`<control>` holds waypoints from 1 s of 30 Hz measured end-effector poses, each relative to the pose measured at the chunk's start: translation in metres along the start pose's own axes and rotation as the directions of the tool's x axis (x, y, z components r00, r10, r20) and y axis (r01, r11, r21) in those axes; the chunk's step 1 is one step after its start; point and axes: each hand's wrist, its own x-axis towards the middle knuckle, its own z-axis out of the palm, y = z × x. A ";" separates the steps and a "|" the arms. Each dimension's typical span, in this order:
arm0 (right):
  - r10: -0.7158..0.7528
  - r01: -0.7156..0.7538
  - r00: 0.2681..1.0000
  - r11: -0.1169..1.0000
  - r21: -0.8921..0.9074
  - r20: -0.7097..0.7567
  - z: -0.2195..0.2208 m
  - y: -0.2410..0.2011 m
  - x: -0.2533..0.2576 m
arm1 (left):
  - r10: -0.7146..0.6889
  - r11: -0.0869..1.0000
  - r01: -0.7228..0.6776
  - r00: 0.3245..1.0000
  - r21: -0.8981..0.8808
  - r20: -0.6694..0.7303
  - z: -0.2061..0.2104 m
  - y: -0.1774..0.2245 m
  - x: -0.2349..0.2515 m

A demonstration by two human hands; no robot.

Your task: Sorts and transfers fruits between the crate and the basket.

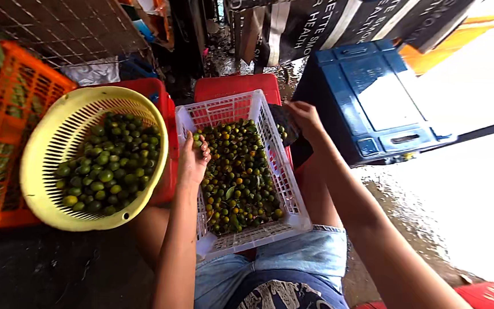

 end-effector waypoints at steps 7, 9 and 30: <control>-0.040 0.054 0.998 0.931 -0.361 0.047 0.012 0.064 0.013 | 0.017 0.999 -0.014 0.997 0.034 -0.077 0.001 0.003 0.003; -0.045 0.076 0.995 0.906 -0.417 0.085 0.017 0.065 0.016 | 0.039 0.998 -0.034 0.993 0.050 -0.109 0.002 0.001 0.004; -0.913 0.957 0.284 0.249 -0.152 0.293 0.156 -0.162 -0.127 | 0.222 0.860 -0.158 0.972 -0.485 0.077 0.065 0.023 -0.084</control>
